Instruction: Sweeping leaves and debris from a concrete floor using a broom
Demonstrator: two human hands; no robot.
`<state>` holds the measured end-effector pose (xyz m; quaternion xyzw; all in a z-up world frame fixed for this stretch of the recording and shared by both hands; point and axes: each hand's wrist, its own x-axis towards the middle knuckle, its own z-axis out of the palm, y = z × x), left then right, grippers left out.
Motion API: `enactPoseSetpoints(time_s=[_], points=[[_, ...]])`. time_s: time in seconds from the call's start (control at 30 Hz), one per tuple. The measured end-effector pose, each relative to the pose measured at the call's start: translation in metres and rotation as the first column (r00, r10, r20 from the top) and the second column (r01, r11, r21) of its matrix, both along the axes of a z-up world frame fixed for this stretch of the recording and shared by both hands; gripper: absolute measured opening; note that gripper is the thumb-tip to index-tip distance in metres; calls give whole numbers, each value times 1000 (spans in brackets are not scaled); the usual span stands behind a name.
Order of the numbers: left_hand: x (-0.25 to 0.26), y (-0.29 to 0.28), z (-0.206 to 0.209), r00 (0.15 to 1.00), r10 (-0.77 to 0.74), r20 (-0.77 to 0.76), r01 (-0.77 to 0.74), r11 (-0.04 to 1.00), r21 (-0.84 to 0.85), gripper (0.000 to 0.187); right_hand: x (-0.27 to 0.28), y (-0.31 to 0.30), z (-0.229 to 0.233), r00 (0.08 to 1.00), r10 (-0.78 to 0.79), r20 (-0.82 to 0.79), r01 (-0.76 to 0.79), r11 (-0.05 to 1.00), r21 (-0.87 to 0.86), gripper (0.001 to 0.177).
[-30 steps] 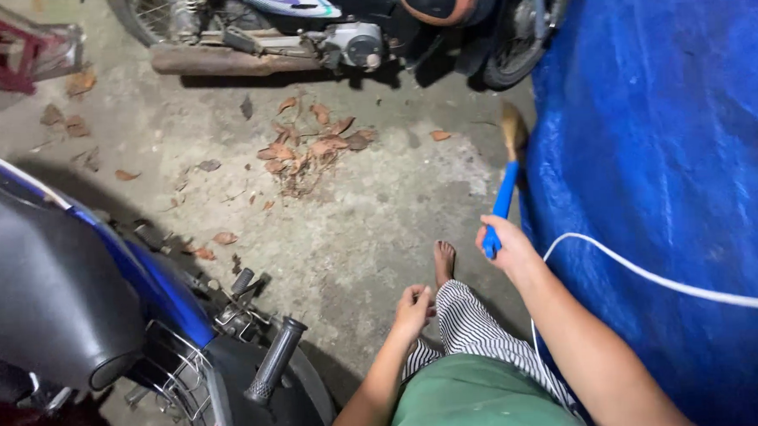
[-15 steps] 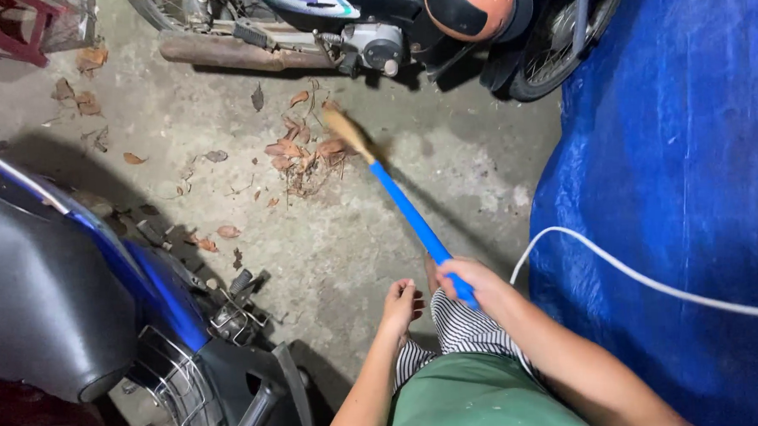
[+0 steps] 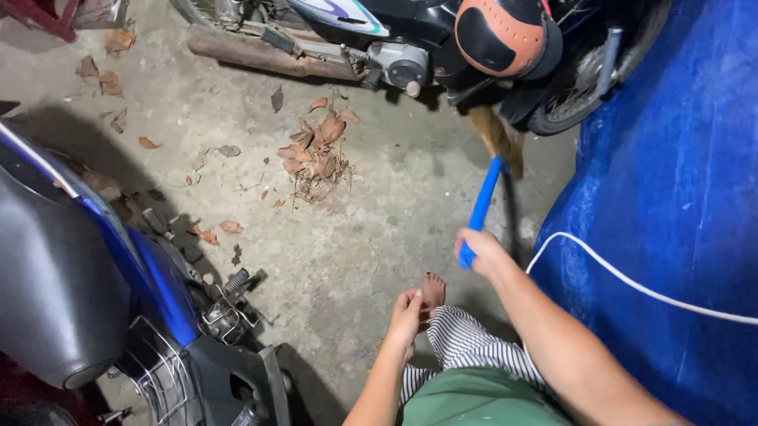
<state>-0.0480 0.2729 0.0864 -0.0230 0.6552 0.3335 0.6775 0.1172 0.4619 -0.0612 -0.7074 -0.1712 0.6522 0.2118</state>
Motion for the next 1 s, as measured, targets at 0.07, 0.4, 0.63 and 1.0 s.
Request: enactPoseSetpoints(time_s=[0.07, 0.4, 0.63, 1.0], points=[[-7, -4, 8, 998, 69, 3, -69, 997, -46, 25, -42, 17, 3, 996, -24, -82, 19, 997, -68, 10], [-11, 4, -8, 962, 271, 25, -268, 960, -80, 16, -5, 21, 94, 880, 232, -413, -300, 948, -105, 10], [-1, 7, -10, 945, 324, 36, -320, 944, -79, 17, 25, -8, 145, 934, 299, -196, -325, 938, -117, 14], [26, 9, -40, 966, 253, 56, -247, 965, -89, 21, -43, 16, 117, 878, 69, -473, -226, 932, -285, 22]])
